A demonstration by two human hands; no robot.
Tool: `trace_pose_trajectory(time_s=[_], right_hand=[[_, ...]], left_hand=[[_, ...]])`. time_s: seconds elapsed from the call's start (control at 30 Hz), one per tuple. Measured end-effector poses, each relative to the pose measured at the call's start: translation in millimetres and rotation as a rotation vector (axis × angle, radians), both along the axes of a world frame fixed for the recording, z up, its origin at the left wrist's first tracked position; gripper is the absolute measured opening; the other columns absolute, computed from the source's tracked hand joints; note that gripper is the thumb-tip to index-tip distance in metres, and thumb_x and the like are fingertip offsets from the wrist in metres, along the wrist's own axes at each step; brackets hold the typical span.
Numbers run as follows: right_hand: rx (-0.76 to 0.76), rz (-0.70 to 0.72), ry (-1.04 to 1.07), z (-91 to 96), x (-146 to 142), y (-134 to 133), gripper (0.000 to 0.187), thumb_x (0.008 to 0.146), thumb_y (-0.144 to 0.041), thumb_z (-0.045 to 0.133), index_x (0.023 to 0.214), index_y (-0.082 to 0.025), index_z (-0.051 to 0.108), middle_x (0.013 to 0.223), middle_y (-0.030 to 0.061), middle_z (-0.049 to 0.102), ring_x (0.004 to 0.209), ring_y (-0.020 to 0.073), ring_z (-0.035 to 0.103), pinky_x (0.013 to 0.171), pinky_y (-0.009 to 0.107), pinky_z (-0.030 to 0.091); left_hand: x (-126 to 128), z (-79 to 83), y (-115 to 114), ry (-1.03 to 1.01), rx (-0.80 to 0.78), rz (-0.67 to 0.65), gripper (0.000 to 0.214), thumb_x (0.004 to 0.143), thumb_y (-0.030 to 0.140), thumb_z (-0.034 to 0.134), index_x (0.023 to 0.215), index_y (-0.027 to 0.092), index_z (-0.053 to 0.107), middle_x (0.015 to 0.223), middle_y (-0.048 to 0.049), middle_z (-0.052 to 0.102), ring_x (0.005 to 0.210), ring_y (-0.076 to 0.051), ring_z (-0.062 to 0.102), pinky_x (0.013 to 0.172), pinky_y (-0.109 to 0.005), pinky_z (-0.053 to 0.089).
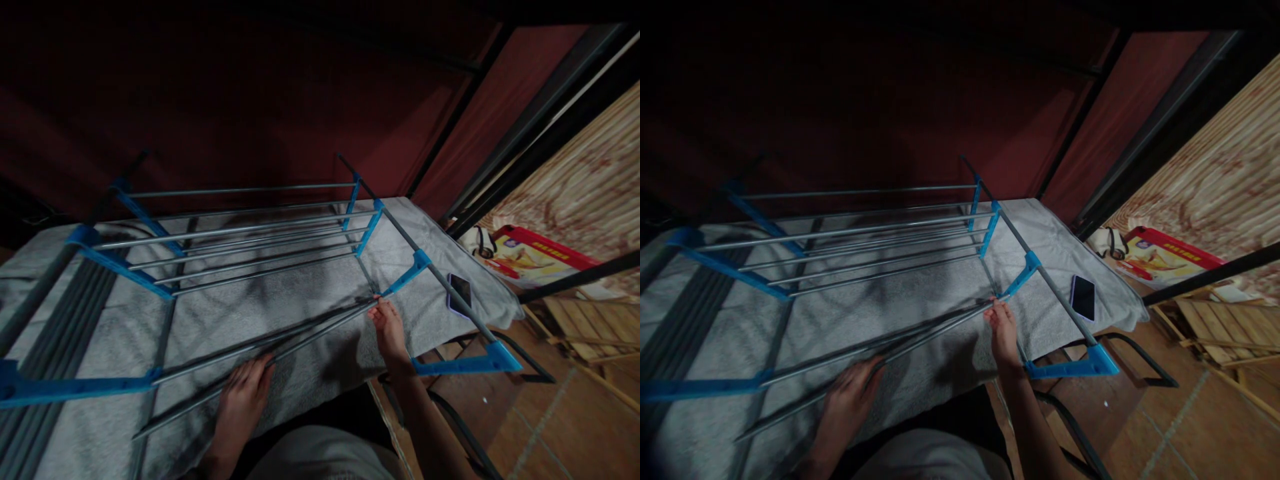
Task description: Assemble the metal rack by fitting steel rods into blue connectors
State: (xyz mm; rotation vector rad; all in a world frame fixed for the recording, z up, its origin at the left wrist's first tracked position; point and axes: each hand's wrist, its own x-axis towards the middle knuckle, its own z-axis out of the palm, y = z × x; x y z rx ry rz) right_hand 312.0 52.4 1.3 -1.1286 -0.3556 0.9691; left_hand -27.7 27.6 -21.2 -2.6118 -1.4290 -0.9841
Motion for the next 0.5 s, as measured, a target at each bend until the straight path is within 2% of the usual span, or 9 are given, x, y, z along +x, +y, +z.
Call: trace_pose_trajectory(time_s=[0.13, 0.3, 0.5], right_hand=[[0.054, -0.005, -0.001, 18.5, 0.8, 2.7, 0.027, 0.077, -0.04, 0.078, 0.094, -0.021, 0.068, 0.079, -0.0024, 0.064, 0.067, 0.0103, 0.058, 0.068, 0.024, 0.051], [0.1, 0.01, -0.002, 38.4, 4.4, 8.6, 0.022, 0.079, -0.038, 0.077, 0.094, -0.023, 0.069, 0.089, -0.0014, 0.066, 0.069, 0.0102, 0.058, 0.067, 0.023, 0.051], [0.126, -0.032, -0.031, 43.6, 9.5, 15.7, 0.015, 0.08, -0.035, 0.075, 0.087, -0.025, 0.067, 0.096, -0.002, 0.067, 0.068, 0.0101, 0.057, 0.067, 0.024, 0.051]], left_hand=[[2.5, 9.7, 2.1, -0.02, 0.027, 0.014, 0.021, 0.101, 0.032, 0.047, 0.112, 0.021, 0.061, 0.093, -0.0028, 0.074, 0.083, -0.019, 0.071, 0.077, -0.031, 0.055], [5.1, 20.2, 3.9, -0.027, 0.066, 0.023, 0.021, 0.101, 0.033, 0.047, 0.11, 0.022, 0.061, 0.092, -0.002, 0.074, 0.081, -0.018, 0.071, 0.077, -0.03, 0.054], [10.5, 29.1, 4.6, -0.017, 0.063, 0.025, 0.023, 0.101, 0.035, 0.047, 0.112, 0.022, 0.062, 0.092, -0.0023, 0.075, 0.081, -0.019, 0.071, 0.075, -0.032, 0.055]])
